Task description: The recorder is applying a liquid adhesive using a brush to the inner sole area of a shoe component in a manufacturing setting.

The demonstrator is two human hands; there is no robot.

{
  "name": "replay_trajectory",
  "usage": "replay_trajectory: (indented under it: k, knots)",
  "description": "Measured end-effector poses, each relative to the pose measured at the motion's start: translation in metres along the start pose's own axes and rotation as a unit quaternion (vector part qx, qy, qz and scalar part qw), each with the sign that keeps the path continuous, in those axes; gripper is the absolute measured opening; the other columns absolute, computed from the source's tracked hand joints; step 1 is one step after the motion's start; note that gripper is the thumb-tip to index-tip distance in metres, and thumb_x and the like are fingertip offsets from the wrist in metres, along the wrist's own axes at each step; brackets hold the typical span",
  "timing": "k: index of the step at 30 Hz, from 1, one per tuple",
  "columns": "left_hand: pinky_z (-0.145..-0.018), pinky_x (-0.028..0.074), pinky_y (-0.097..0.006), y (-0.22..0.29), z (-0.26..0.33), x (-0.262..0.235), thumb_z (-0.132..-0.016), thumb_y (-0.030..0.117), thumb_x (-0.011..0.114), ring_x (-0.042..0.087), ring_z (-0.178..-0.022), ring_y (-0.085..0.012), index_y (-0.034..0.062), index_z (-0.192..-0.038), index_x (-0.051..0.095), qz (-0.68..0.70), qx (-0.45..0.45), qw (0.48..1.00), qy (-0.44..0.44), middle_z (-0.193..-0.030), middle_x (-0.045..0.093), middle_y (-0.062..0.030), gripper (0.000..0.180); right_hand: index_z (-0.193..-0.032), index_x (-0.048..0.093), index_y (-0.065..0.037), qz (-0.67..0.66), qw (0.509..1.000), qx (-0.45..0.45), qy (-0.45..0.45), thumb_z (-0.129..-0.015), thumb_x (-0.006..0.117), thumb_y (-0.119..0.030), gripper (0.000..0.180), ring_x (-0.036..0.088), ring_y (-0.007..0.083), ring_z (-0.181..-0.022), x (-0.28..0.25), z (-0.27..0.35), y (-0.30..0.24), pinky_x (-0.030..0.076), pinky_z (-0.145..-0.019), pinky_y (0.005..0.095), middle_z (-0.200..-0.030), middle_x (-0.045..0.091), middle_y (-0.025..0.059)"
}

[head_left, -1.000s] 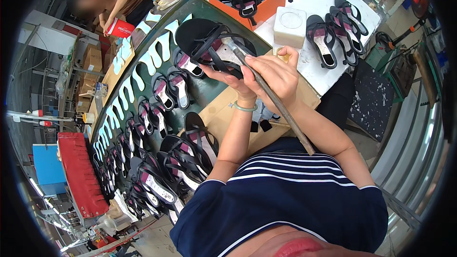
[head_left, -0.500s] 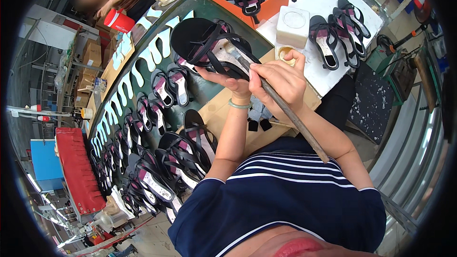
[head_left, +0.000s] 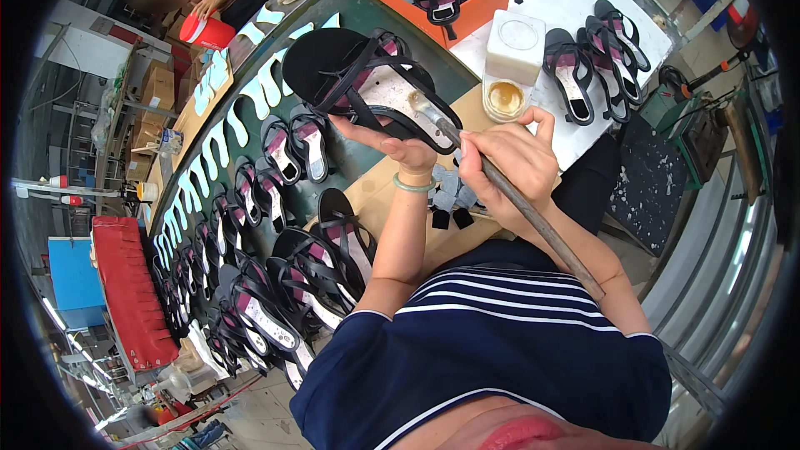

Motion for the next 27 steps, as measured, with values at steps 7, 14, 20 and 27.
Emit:
replay_trajectory:
  k: [7, 14, 20, 27]
  knots:
    - [-0.109, 0.039, -0.046, 0.005, -0.012, 0.000, -0.097, 0.058, 0.031, 0.042, -0.131, -0.0311, 0.0077, -0.153, 0.010, 0.022, 0.039, 0.999, -0.005, -0.149, 0.030, -0.0163, 0.078, -0.077, 0.068, -0.004, 0.004, 0.999, 0.019, -0.037, -0.075, 0.072, -0.005, 0.005, 0.059, 0.0162, -0.055, -0.011, 0.011, 0.002, 0.034, -0.079, 0.0380, -0.065, 0.066, 0.0017]
    - [-0.109, 0.038, -0.042, -0.013, -0.033, -0.024, -0.102, 0.054, 0.026, 0.044, -0.130, -0.0272, 0.0090, -0.153, 0.015, 0.081, -0.083, 0.993, 0.002, -0.145, 0.037, -0.0127, 0.068, -0.093, 0.071, 0.004, -0.165, 0.949, 0.258, -0.070, -0.086, 0.069, -0.002, 0.010, 0.063, 0.0129, -0.071, -0.055, 0.000, 0.054, 0.048, -0.065, 0.0252, -0.082, 0.069, 0.0082]
    - [-0.109, 0.036, -0.039, -0.005, -0.044, -0.021, -0.100, 0.062, 0.023, 0.045, -0.130, -0.0258, 0.0052, -0.151, 0.022, 0.116, -0.263, 0.958, -0.003, -0.143, 0.043, -0.0115, 0.076, -0.095, 0.072, 0.002, -0.117, 0.916, 0.319, -0.211, -0.082, 0.068, -0.003, 0.015, 0.064, 0.0124, -0.071, -0.051, 0.007, 0.142, 0.050, -0.067, 0.0256, -0.081, 0.070, 0.0100]
    - [-0.115, 0.025, -0.038, -0.008, -0.047, -0.031, -0.096, 0.070, 0.017, 0.036, -0.137, -0.0275, -0.0020, -0.152, 0.019, 0.081, -0.337, 0.935, -0.072, -0.151, 0.035, -0.0162, 0.091, -0.088, 0.072, 0.005, -0.145, 0.873, 0.371, -0.281, -0.080, 0.063, -0.006, 0.016, 0.064, 0.0119, -0.067, -0.033, -0.002, 0.165, 0.052, -0.064, 0.0247, -0.076, 0.070, 0.0099]
Point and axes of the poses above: each hand's wrist, its own z-axis away from the middle knuckle, its own x-axis out of the palm, y = z × x, the point moved 1 cm from there along -z, towards the middle knuckle
